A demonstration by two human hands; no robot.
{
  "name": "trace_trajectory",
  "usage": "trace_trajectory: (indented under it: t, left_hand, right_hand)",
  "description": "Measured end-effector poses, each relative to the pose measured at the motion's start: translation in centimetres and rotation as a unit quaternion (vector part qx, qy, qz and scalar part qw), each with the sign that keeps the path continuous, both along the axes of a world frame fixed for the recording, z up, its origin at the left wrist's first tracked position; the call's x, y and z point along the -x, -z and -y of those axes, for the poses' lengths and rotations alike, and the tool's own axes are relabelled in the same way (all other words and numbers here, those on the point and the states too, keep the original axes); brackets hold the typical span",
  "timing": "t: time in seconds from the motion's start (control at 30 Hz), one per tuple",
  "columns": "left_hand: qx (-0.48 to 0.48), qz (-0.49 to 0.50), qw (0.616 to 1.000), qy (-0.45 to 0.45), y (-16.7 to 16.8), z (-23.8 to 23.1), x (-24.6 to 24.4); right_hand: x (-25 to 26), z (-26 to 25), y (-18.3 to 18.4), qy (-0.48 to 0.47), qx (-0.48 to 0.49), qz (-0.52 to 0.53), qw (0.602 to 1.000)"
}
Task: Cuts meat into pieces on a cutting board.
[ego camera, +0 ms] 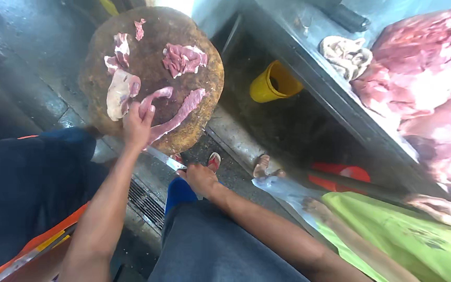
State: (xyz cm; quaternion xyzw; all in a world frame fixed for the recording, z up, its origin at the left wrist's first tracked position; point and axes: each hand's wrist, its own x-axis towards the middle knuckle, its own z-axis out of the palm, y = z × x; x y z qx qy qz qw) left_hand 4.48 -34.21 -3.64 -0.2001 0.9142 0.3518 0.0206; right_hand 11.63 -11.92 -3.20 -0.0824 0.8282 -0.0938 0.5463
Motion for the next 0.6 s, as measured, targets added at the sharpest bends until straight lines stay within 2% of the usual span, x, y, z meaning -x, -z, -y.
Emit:
trace_trajectory:
  t: [0.1,0.2,0.3,0.4,0.47,0.53,0.6]
  left_hand:
    - [-0.087,-0.174,0.978,-0.07,1.2,0.9,-5.5]
    - [-0.206,-0.207,0.949,-0.121,1.9,0.6,-8.3]
    - [-0.255,-0.24,0.933,-0.084,1.0,-0.4,-7.8]
    - [-0.232,-0.306,0.922,-0.037,-2.1,-0.2,-5.3]
    - [-0.205,-0.332,0.921,-0.01,-4.3,0.6,-2.0]
    - [-0.17,-0.308,0.936,0.025,-5.9,1.6,2.0]
    - [-0.073,-0.212,0.973,0.058,-6.9,2.4,6.1]
  right_hand:
    - [-0.7,0.8,-0.2,-0.02,0.015,-0.001,1.0]
    - [-1.8,2.6,0.0,-0.04,0.034,-0.031,0.998]
    - [-1.4,4.7,1.1,-0.017,0.052,-0.039,0.998]
    - [-2.0,4.8,2.4,-0.003,0.065,-0.044,0.997]
    - [-2.9,3.9,3.0,-0.001,0.07,-0.061,0.996]
    - [-3.3,2.6,3.1,-0.003,0.072,-0.064,0.995]
    - [-3.0,0.5,2.4,0.003,0.065,-0.039,0.997]
